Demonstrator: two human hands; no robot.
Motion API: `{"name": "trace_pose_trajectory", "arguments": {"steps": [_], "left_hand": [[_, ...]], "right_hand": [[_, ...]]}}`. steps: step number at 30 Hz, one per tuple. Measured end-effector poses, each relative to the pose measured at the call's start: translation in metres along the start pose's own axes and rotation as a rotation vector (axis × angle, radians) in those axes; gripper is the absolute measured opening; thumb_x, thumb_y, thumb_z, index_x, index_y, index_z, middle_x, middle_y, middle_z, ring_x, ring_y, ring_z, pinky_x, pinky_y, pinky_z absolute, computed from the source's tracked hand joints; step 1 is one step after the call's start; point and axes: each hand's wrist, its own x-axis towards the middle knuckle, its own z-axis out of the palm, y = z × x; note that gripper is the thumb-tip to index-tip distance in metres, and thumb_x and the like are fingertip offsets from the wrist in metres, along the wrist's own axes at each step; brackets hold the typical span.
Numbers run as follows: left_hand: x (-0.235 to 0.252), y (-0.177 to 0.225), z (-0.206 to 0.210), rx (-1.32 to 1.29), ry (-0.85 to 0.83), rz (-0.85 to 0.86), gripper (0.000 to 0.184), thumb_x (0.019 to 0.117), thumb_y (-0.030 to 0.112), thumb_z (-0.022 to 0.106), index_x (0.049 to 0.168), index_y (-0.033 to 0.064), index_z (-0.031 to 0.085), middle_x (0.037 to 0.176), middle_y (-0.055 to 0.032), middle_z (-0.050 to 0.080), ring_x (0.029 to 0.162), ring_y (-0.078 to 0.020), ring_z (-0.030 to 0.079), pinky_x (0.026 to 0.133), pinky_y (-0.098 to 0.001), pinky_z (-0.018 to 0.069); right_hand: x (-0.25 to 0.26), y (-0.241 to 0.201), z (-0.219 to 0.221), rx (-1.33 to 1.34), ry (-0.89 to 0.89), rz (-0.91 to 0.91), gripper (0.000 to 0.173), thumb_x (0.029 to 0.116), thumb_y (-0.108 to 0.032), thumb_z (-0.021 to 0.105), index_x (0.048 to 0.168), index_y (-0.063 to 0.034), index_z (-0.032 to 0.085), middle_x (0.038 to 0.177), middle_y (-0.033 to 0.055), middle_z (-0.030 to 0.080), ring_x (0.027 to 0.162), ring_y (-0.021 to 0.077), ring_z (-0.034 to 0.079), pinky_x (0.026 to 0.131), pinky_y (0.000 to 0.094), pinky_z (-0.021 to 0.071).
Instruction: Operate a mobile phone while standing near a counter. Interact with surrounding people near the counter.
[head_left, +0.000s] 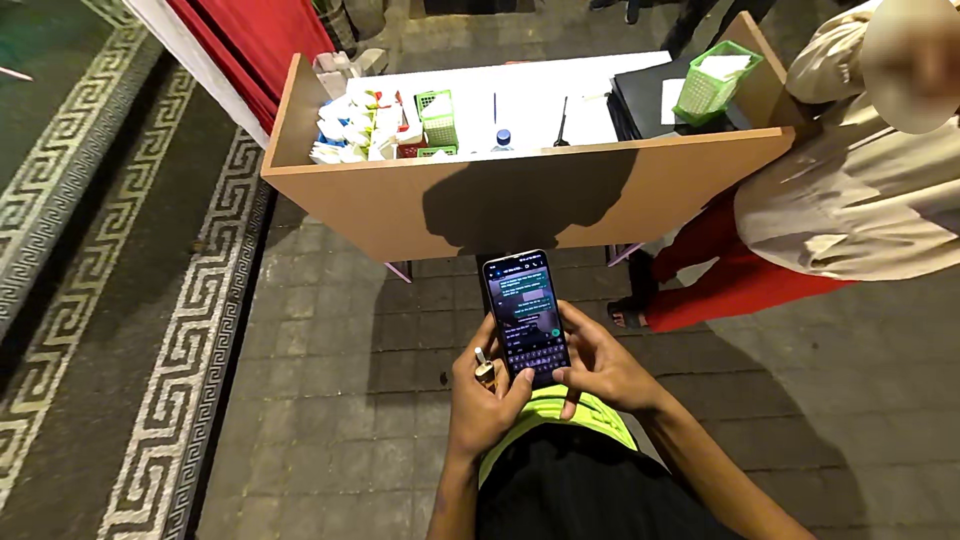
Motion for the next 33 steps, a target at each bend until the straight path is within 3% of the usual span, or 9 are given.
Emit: {"name": "trace_pose_trajectory", "arguments": {"steps": [6,9,13,16,19,23,26,33], "left_hand": [[0.0,0.001,0.004,0.031,0.025,-0.001,0.082,0.0772,-0.003,0.077,0.149,-0.0146,0.037,0.133,-0.0224,0.064,0.082,-0.0168,0.069,0.057,-0.0246,0.0548],[0.001,0.003,0.007,0.072,0.048,-0.014,0.082,0.0769,-0.003,0.079,0.149,-0.0118,0.04,0.134,-0.0203,0.064,0.095,-0.0215,0.073,0.066,-0.0287,0.0618],[0.001,0.002,0.008,0.05,0.035,-0.013,0.081,0.0783,0.001,0.076,0.149,-0.0131,0.038,0.134,-0.0211,0.064,0.084,-0.0167,0.071,0.058,-0.0254,0.0562],[0.001,0.001,0.003,0.021,-0.007,0.01,0.078,0.0822,0.006,0.071,0.149,-0.0152,0.036,0.137,-0.0219,0.062,0.094,-0.0178,0.072,0.066,-0.0263,0.0596],[0.0,0.001,-0.002,-0.028,-0.037,0.02,0.074,0.0865,0.007,0.067,0.148,-0.0166,0.034,0.139,-0.0227,0.06,0.109,-0.0227,0.07,0.083,-0.0328,0.0628],[0.001,0.0,-0.003,-0.03,-0.021,0.019,0.069,0.0862,-0.001,0.062,0.148,-0.0164,0.035,0.136,-0.0223,0.062,0.106,-0.0223,0.071,0.081,-0.0324,0.0624],[0.002,0.001,-0.004,-0.045,-0.023,0.017,0.07,0.0871,0.003,0.063,0.148,-0.0159,0.035,0.138,-0.0219,0.061,0.108,-0.022,0.071,0.084,-0.0328,0.0622],[0.001,0.0,-0.007,-0.068,-0.038,0.011,0.07,0.0876,0.002,0.062,0.149,-0.0158,0.033,0.139,-0.0228,0.06,0.11,-0.0254,0.07,0.087,-0.0361,0.0624]], "right_hand": [[-0.001,0.0,0.003,-0.014,0.04,-0.011,0.074,0.0929,0.009,0.057,0.156,-0.0065,0.021,0.135,0.016,0.06,0.102,0.0317,0.073,0.052,0.0419,0.0649],[0.0,0.003,0.005,-0.043,0.089,-0.042,0.065,0.0973,0.005,0.057,0.154,-0.0044,0.025,0.133,0.0164,0.061,0.099,0.0305,0.074,0.049,0.0401,0.0641],[0.002,0.002,0.009,-0.037,0.187,-0.029,0.057,0.1002,0.001,0.056,0.151,-0.005,0.032,0.126,0.0166,0.066,0.091,0.0292,0.075,0.044,0.0391,0.062],[-0.001,0.004,0.003,0.011,0.109,-0.032,0.063,0.0963,0.006,0.052,0.153,-0.0048,0.027,0.129,0.0164,0.064,0.095,0.03,0.075,0.048,0.0408,0.0631],[-0.002,0.003,0.001,0.013,0.046,-0.035,0.07,0.0924,0.009,0.051,0.155,-0.0051,0.022,0.133,0.0159,0.062,0.099,0.0302,0.074,0.051,0.0414,0.0641],[0.0,0.0,0.005,0.01,0.041,-0.022,0.077,0.089,0.012,0.056,0.155,-0.0056,0.02,0.135,0.0155,0.06,0.102,0.0304,0.073,0.053,0.0412,0.0648],[0.001,0.0,0.006,-0.034,0.059,-0.021,0.084,0.0854,0.015,0.064,0.155,-0.0059,0.022,0.136,0.0168,0.059,0.104,0.0332,0.072,0.053,0.0437,0.0655],[0.003,0.002,0.004,-0.019,0.031,-0.026,0.08,0.0862,0.012,0.06,0.155,-0.0053,0.022,0.134,0.0162,0.06,0.104,0.0317,0.073,0.052,0.0431,0.0649]]}}
